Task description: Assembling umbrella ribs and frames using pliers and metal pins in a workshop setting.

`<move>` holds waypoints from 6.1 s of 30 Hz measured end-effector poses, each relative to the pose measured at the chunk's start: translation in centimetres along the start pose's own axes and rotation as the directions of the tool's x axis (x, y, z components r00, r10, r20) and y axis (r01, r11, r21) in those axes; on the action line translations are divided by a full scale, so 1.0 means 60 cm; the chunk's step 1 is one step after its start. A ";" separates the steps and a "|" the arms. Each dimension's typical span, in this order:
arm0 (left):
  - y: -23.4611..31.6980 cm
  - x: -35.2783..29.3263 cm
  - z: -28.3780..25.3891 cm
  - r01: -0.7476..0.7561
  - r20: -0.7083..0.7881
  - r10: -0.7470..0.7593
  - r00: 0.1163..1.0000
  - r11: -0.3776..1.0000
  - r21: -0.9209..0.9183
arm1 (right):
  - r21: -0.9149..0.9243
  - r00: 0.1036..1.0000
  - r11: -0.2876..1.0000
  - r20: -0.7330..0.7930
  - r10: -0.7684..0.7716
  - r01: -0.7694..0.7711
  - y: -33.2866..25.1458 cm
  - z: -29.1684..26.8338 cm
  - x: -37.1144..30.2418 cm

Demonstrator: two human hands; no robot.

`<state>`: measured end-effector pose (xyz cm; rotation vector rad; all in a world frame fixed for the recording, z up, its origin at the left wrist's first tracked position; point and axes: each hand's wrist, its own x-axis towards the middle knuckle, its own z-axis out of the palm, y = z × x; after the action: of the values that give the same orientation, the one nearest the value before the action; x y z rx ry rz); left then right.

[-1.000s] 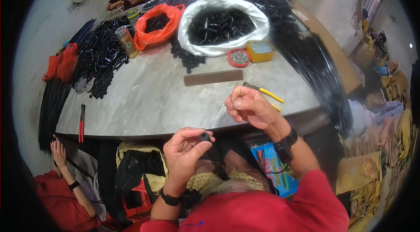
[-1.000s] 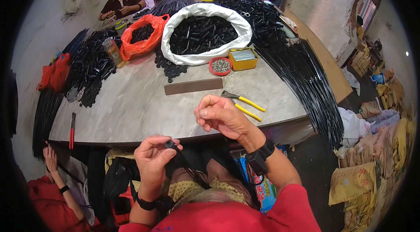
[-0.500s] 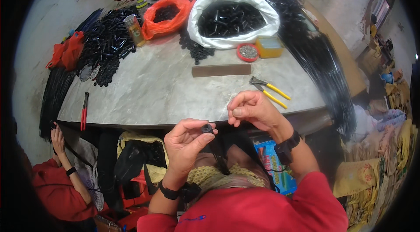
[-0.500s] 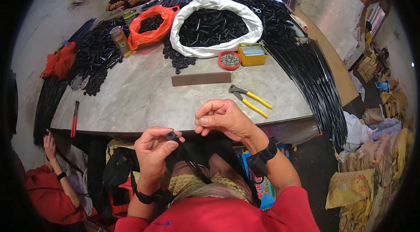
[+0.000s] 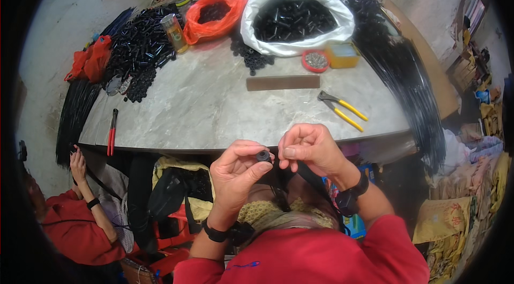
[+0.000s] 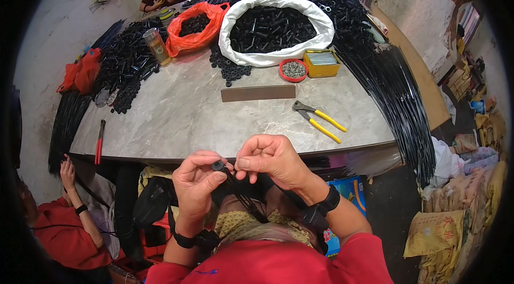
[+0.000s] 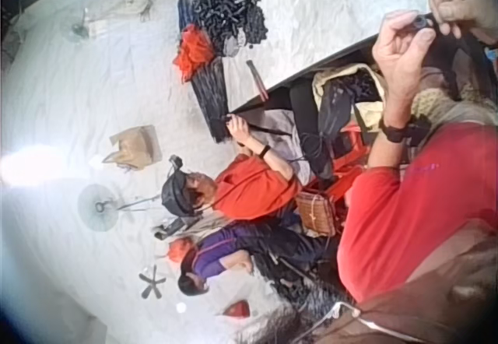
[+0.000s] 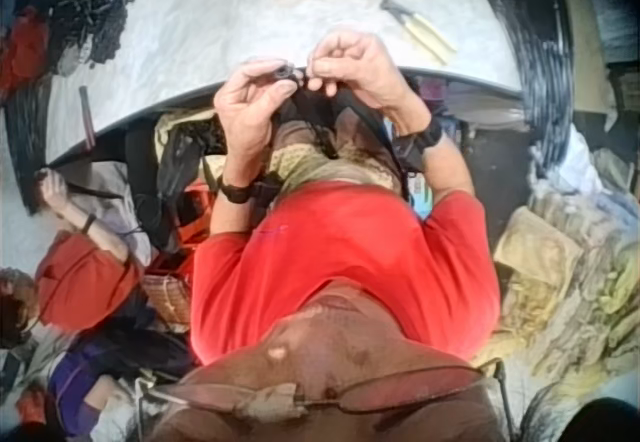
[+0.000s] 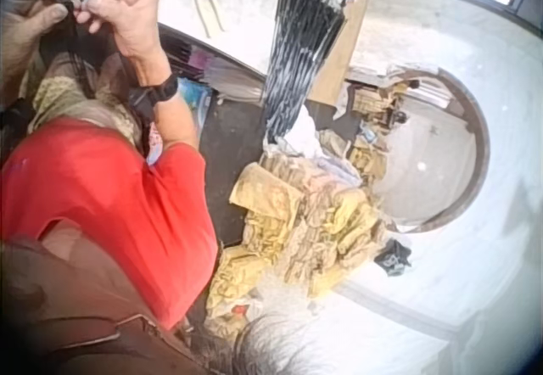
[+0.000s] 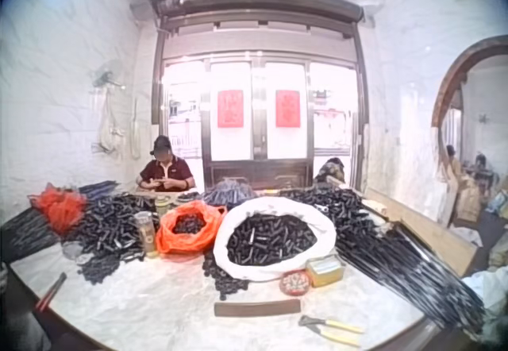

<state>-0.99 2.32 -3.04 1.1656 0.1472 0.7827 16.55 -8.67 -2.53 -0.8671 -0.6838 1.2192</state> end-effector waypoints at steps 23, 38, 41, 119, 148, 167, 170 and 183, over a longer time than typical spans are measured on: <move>-0.004 -0.006 0.005 -0.059 -0.105 0.070 0.992 0.993 0.100 | -0.075 0.952 0.957 -0.105 -0.286 0.279 0.065 0.053 -0.003; 0.000 -0.003 0.015 -0.036 -0.149 0.051 0.987 0.994 0.098 | -0.063 0.942 0.948 -0.111 -0.317 0.312 0.076 0.050 0.001; 0.001 -0.003 0.015 -0.035 -0.144 0.049 0.988 0.995 0.096 | -0.032 0.939 0.945 -0.106 -0.327 0.326 0.080 0.049 0.003; 0.002 -0.006 -0.036 -0.024 -0.071 0.028 0.997 0.998 0.055 | -0.852 0.789 -0.474 0.128 -0.601 -0.223 0.019 -0.167 0.010; 0.008 -0.014 -0.038 -0.003 0.053 0.010 0.999 0.993 -0.116 | -0.715 0.742 0.625 0.227 0.631 -0.313 -0.125 0.038 -0.040; 0.009 -0.014 -0.027 0.037 -0.010 -0.038 0.999 0.996 -0.086 | -0.784 0.692 0.558 0.243 0.680 -0.273 -0.161 0.060 -0.023; 0.006 -0.011 -0.029 0.036 0.001 -0.036 0.999 0.995 -0.094 | -0.725 0.672 0.579 0.221 0.707 -0.372 -0.165 0.059 -0.019; 0.003 -0.012 -0.038 0.032 0.076 -0.026 0.997 0.997 -0.076 | -0.667 0.608 0.541 0.163 0.777 -0.512 -0.174 0.062 -0.012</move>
<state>-2.71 3.70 -4.04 1.1151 0.0709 0.7119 18.54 -9.84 8.35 -1.4586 -1.1936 2.0190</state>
